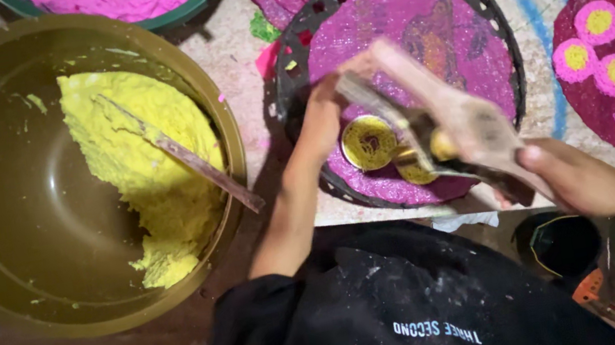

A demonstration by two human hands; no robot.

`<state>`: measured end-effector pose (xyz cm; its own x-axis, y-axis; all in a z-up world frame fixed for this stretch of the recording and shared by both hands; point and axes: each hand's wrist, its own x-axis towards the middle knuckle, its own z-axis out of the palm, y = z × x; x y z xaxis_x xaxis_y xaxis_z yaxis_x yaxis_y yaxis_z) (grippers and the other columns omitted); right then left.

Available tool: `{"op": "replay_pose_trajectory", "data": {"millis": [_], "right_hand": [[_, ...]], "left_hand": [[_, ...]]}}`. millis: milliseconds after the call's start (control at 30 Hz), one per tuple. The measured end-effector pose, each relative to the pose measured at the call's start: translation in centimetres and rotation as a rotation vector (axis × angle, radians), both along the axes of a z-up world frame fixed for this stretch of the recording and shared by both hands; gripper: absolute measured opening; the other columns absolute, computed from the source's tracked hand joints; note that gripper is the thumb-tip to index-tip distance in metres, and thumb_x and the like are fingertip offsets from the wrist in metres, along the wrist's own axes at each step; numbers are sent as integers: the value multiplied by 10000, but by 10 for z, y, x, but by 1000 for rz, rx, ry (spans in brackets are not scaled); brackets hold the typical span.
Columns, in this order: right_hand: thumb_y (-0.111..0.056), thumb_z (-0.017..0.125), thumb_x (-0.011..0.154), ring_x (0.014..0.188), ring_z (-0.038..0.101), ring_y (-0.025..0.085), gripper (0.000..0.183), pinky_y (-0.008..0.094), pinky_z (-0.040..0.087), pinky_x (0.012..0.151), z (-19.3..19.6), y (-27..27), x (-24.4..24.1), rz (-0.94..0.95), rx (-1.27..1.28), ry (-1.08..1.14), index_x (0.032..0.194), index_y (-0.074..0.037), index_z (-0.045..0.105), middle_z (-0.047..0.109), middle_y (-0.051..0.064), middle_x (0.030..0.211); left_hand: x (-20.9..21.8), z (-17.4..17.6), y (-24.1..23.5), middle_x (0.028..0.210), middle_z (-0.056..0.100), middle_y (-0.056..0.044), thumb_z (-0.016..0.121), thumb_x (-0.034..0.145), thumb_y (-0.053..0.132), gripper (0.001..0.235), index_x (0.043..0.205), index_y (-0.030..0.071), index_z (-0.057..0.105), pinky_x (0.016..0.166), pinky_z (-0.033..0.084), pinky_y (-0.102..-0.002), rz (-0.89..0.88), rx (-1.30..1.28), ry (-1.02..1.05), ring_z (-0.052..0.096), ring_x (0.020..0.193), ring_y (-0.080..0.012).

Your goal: The person uses a wooden press to form pink dough into circular shapes on a tray, then scoops yellow dough into the center of each pink circle. The finished items are arranged on a tray.

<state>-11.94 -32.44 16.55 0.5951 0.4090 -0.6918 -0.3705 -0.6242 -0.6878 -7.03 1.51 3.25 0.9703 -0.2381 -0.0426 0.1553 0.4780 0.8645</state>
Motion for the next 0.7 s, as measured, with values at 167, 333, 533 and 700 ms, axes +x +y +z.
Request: {"op": "replay_pose_trajectory", "data": {"millis": [167, 333, 533, 700], "right_hand": [[-852, 292, 863, 953, 682, 291, 996, 449, 538, 878, -12, -24, -51, -342, 395, 1, 1284, 11, 554, 690, 181, 1056], [-917, 364, 843, 973, 618, 331, 1119, 507, 504, 898, -22, -5, -82, -468, 587, -87, 1421, 39, 440, 627, 224, 1108], [-991, 437, 733, 1002, 593, 345, 1265, 489, 447, 934, -23, -2, -102, -650, 633, -88, 1421, 72, 430, 610, 236, 1095], [-996, 436, 698, 984, 612, 351, 1276, 502, 476, 913, -31, -5, -104, -725, 650, -113, 1412, 62, 425, 614, 232, 1087]], "left_hand": [[-47, 10, 11, 1495, 410, -219, 902, 705, 195, 1167, 1604, 126, 162, 1191, 281, -503, -211, 941, -365, 324, 1420, -409], [-53, 26, 5, 1472, 436, -179, 889, 690, 274, 1228, 1629, 170, 103, 1178, 195, -525, -341, 1155, -297, 369, 1386, -368], [-22, 28, 13, 1582, 419, -193, 897, 678, 337, 1260, 1625, 116, 96, 1189, 134, -540, -164, 1064, -122, 316, 1416, -388], [9, -11, 39, 1533, 445, -267, 873, 826, 331, 930, 1528, 24, 346, 1182, 259, -531, 459, 1315, -361, 403, 1431, -427]]}}
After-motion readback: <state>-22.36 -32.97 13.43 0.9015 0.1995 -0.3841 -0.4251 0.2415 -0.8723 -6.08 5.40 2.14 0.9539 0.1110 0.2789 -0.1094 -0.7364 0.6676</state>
